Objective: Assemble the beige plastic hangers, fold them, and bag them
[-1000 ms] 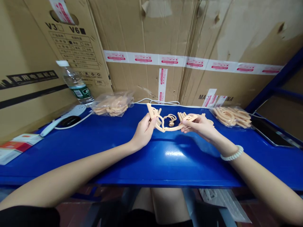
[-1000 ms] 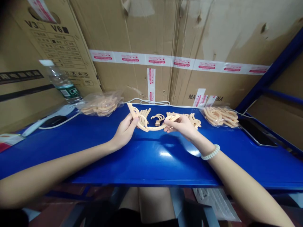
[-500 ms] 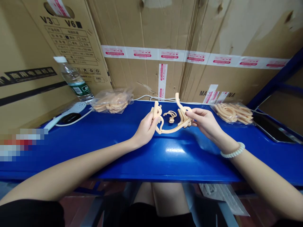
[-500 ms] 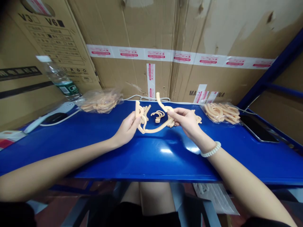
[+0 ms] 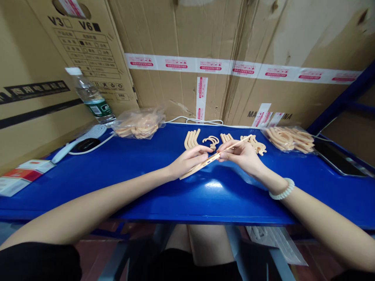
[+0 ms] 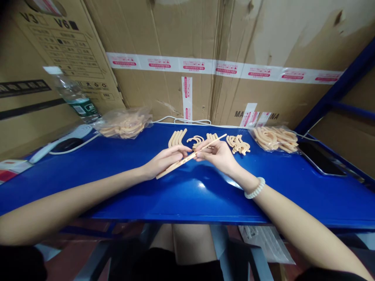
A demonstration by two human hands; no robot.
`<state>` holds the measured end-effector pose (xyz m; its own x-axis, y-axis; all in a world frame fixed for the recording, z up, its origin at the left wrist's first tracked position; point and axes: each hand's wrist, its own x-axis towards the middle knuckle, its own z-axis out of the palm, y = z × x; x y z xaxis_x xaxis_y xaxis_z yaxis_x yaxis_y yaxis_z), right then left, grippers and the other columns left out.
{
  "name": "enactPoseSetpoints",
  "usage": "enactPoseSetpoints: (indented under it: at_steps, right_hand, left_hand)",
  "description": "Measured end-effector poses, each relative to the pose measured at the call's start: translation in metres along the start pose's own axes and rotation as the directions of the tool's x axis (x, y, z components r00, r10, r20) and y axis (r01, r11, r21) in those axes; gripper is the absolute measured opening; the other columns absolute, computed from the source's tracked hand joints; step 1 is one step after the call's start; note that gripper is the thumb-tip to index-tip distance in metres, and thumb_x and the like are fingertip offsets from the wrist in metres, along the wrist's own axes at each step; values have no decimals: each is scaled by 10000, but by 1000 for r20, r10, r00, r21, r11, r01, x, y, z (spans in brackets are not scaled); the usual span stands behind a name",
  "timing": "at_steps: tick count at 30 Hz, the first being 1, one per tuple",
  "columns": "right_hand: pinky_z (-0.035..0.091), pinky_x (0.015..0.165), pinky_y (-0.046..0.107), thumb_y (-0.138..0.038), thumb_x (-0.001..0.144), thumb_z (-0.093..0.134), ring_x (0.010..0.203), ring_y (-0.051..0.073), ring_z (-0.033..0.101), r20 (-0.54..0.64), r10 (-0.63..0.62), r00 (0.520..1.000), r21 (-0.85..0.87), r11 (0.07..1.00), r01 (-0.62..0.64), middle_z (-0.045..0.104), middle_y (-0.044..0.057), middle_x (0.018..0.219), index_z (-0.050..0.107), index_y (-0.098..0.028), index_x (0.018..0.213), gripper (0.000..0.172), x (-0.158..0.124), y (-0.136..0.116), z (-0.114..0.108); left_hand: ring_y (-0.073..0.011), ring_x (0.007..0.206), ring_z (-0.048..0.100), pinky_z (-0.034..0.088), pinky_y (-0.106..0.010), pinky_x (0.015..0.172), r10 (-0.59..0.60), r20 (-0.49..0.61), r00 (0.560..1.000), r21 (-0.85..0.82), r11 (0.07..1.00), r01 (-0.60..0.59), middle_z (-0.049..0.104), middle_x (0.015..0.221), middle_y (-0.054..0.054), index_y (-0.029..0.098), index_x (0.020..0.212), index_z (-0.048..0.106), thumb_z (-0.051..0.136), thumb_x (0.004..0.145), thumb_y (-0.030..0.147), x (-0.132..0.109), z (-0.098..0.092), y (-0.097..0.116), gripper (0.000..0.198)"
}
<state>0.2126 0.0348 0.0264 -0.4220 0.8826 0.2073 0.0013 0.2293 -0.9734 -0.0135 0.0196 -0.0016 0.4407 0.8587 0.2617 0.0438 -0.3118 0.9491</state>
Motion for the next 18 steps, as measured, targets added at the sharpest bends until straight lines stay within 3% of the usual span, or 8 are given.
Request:
enactPoseSetpoints:
  at_steps: [4, 9, 12, 15, 18]
  right_hand:
    - [633, 740, 363, -416, 696, 902, 783, 217, 724, 19, -85, 996, -60, 994, 86, 733, 52, 873, 748, -210, 798, 277, -2, 2, 4]
    - [602, 691, 361, -403, 791, 830, 771, 215, 691, 78, -197, 977, -206, 956, 209, 729, 54, 894, 782, -240, 846, 178, -3, 4, 4]
    - [588, 729, 391, -402, 861, 764, 813, 234, 686, 135, -264, 955, -297, 909, 293, 736, 60, 883, 792, -255, 860, 150, -3, 3, 3]
    - [576, 777, 408, -385, 899, 725, 843, 244, 686, 186, -314, 931, -342, 868, 361, 747, 62, 858, 797, -258, 871, 148, -2, 1, 1]
    - [582, 715, 374, -368, 911, 710, 810, 230, 691, 197, -304, 932, -335, 873, 356, 754, 61, 866, 799, -253, 883, 148, -2, 2, 0]
  left_hand:
    - [-155, 660, 647, 480, -241, 545, -122, 144, 982, -102, 985, 138, 713, 901, -73, 154, 1131, 655, 644, 894, 475, 0, 1, -2, 400]
    - [-99, 506, 485, 382, -203, 462, -94, 135, 986, 79, 993, 84, 562, 641, 27, 160, 1007, 671, 585, 938, 439, -4, 2, -2, 299]
    - [-103, 537, 496, 390, -206, 481, -47, 129, 991, 141, 990, 28, 565, 675, 21, 164, 986, 677, 554, 956, 419, -5, 1, -1, 284]
    - [-101, 514, 486, 383, -207, 462, -75, 158, 985, 119, 991, 56, 543, 665, 29, 163, 997, 664, 535, 968, 423, -6, 1, 0, 293]
    - [-93, 479, 452, 355, -198, 434, -124, 189, 974, 71, 991, 112, 509, 618, 46, 157, 1004, 650, 573, 948, 416, -6, 3, 2, 276]
